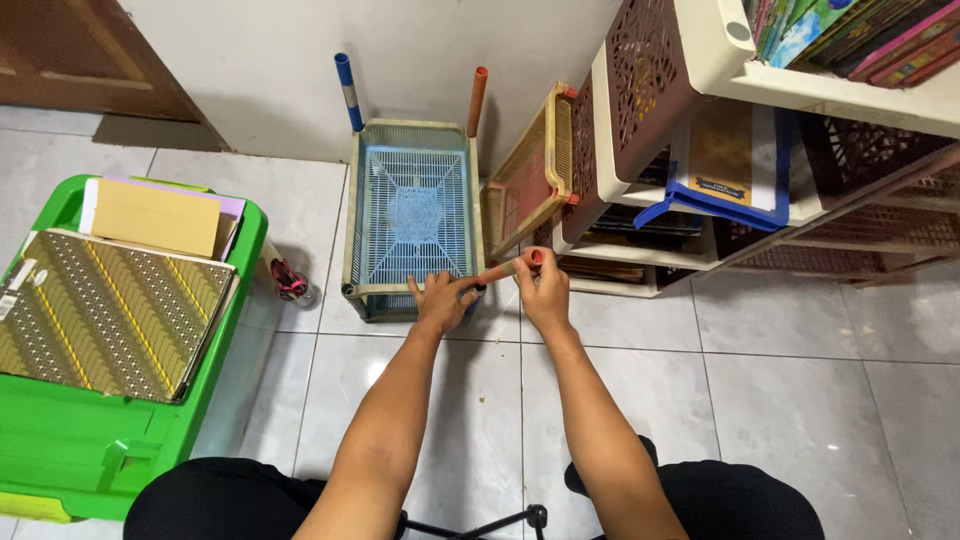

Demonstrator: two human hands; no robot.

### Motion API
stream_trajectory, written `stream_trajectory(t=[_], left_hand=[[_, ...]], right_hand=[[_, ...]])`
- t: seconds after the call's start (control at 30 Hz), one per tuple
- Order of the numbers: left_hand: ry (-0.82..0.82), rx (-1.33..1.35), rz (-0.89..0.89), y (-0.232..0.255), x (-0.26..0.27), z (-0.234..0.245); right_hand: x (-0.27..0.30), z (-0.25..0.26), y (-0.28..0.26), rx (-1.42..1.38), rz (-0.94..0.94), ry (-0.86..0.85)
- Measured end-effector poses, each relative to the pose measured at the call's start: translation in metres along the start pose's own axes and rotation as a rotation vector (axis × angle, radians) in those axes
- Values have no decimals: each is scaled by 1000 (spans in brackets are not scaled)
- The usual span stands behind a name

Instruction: The person assembles a multi-tier plastic storage unit by inserting colored rods into the corners of blue and beige trays, stacking them vertically, and securing the structure. The person then places a patterned notebook on top of the assembled unit.

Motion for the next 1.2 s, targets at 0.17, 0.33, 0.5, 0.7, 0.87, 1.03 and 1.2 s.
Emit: stream_trajectory(t=[0.17, 0.33, 0.5, 0.7, 0.87, 1.03, 1.2], left_hand=[[9, 12, 22, 3, 2, 1], [74, 35, -21, 3, 4, 1], [46, 42, -2, 5, 7, 4], [27, 29, 6, 8, 7, 7], [12, 18, 13, 10, 9, 9], [0, 13, 24, 9, 8, 9], [8, 12, 12, 7, 7, 4]], right_hand=[[-6, -3, 1, 81, 13, -44], [-4, -6, 3, 97, 69, -86], [-3, -11, -6, 121, 13, -131], [-9, -10, -23, 153, -9, -231], [-16, -10, -30, 177, 50, -234], [-13, -14, -33, 195, 62, -223], [-7, -18, -29, 170, 74, -215]])
Point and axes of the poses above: each hand's wrist, its own x-axis away from the middle knuckle, its own z-axis out of the back of the hand, y = z × x, the point moved 1 cm from there along -x, towards the middle knuckle, and after that the axes turned 2 degrees about z, right-handed, at the moved point
